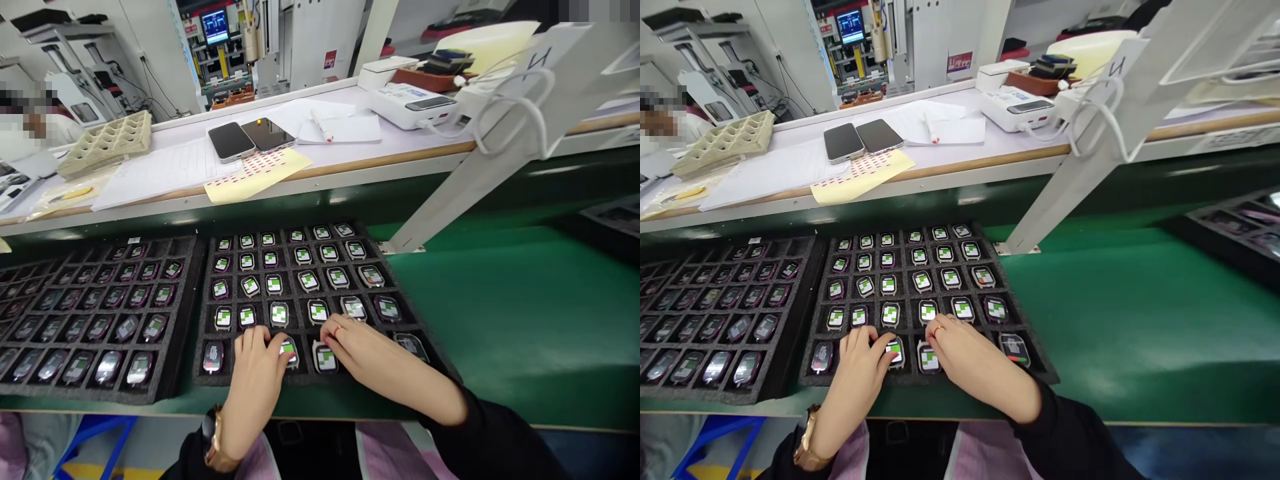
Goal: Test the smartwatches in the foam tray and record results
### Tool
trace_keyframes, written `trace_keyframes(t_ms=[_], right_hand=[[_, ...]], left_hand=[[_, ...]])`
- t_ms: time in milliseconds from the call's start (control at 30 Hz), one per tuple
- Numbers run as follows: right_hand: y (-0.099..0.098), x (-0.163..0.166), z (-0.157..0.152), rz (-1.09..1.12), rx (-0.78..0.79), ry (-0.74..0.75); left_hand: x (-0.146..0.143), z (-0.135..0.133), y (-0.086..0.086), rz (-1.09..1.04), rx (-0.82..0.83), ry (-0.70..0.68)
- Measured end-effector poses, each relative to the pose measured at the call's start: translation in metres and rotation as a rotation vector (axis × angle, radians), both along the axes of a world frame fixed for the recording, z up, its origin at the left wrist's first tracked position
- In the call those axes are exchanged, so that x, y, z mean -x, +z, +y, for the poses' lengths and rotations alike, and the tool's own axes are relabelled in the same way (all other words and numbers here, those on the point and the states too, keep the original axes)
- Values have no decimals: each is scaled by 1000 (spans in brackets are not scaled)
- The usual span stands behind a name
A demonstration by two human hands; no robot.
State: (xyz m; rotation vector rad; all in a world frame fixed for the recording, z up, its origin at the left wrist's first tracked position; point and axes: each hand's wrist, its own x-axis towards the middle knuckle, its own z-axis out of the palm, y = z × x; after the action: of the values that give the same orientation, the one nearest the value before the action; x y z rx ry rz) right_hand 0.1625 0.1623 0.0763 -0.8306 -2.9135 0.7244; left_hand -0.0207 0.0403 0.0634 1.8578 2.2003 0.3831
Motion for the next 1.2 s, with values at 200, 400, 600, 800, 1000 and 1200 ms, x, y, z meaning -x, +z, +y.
trace_keyframes(t_ms=[200, 400, 600, 800, 1000, 1200], right_hand=[[11, -10, 0, 23, 371, -63], [3, -2, 11, 107, 411, -87], [2, 7, 24, 323, 990, -414], [41, 24, 34, 669, 1202, -428], [77, 48, 42, 821, 997, -352], [110, 67, 44, 1022, 892, -348]], left_hand=[[-7, 1, 5, -171, -12, 33], [-3, 0, 14, -507, 129, 37], [13, 15, 11, -816, 150, 158], [38, 43, 49, -1158, -20, 185], [39, 69, 105, -1147, -406, 80], [33, 82, 128, -1126, -654, 64]])
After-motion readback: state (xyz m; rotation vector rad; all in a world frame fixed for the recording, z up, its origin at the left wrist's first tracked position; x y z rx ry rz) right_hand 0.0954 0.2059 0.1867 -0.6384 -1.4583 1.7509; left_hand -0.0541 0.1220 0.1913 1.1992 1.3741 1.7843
